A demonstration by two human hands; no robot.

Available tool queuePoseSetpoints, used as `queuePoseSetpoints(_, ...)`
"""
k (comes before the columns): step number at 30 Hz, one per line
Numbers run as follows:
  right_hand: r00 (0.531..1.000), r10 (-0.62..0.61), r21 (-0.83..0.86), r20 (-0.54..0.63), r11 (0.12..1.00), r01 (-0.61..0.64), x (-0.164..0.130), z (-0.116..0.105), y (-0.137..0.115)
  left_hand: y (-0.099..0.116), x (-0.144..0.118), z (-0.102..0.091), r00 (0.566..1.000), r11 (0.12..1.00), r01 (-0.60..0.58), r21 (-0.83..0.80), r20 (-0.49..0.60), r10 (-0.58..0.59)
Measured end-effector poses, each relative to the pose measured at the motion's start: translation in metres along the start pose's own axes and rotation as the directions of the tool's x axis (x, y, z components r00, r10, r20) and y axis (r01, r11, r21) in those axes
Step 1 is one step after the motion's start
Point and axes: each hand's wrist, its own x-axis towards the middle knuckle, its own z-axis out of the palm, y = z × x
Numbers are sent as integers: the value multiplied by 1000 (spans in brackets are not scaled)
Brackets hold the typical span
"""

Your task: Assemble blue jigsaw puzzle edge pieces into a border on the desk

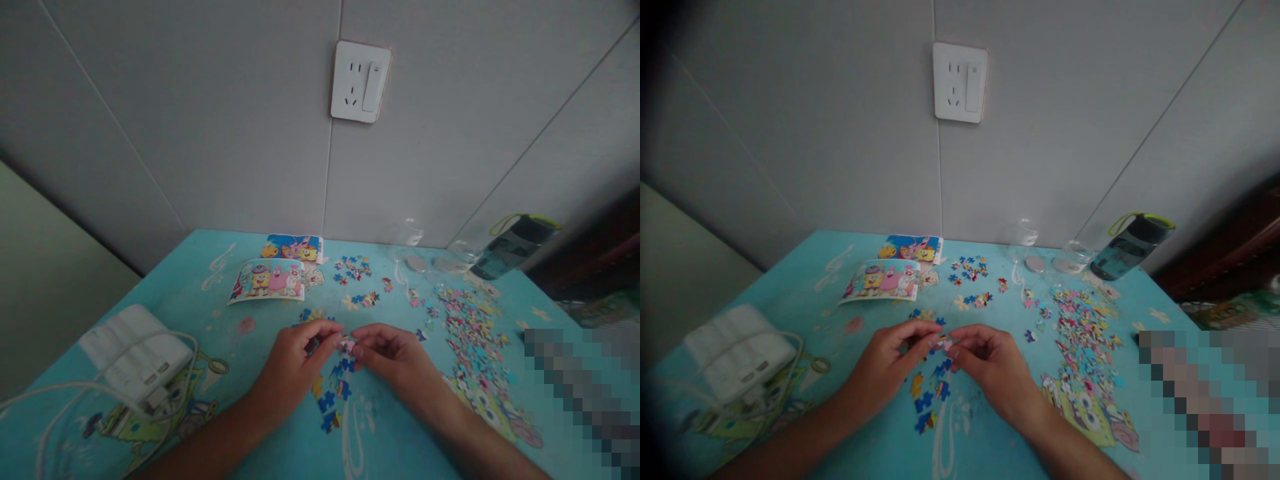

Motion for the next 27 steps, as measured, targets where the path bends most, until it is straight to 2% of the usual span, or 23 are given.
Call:
queuePoseSetpoints(3,1000,5,-3,31,1000,-5,0,2,3,1,-1,0,1000,1000,9,-14,0,-9)
queuePoseSetpoints(14,999,9,-63,46,998,-6,0,-2,4,2,-3,2,994,995,-99,15,42,98)
queuePoseSetpoints(27,999,-1,-62,53,998,4,-1,0,2,2,-3,1,993,992,-119,30,28,118)
